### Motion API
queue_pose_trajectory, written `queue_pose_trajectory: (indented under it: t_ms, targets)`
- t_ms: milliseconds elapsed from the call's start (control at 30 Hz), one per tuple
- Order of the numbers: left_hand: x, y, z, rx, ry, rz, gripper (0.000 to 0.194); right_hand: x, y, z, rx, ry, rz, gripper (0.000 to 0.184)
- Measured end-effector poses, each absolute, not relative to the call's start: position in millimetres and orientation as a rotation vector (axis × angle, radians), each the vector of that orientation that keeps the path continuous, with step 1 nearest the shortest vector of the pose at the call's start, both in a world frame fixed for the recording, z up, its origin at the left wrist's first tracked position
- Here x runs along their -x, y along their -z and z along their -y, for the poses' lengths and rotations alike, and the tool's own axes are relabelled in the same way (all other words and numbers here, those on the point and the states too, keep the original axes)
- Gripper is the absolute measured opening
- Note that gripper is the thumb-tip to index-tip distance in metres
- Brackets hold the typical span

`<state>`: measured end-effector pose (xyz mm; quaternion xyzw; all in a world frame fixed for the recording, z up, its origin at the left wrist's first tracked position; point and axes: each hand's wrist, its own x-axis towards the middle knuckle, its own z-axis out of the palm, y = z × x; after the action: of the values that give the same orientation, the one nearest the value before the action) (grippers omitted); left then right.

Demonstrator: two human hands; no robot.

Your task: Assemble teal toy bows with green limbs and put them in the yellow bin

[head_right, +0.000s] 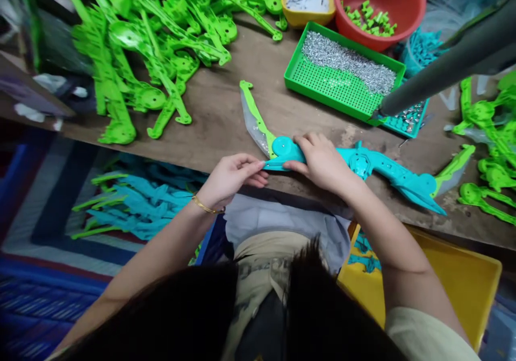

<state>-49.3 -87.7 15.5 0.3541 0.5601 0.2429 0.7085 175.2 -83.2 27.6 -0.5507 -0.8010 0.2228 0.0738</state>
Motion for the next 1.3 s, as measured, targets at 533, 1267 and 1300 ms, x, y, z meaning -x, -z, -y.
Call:
queue_pose_trajectory:
  t_ms: [533,1267,1300]
  targets:
    - [37,-47,83,-0.796,-0.533,-1.157,0.05,-184,-61,58,1.412,-0.71,2.442,0.061]
    - [56,-83,66,-2.286,-1.001,-0.989,0.038,-181,-42,82,0.959,-0.077,2.136,0.033]
    - [58,-82,66,-2.345,-0.991,-0.934,0.032,-181,-42,83,0.981,-0.093,2.134,0.035]
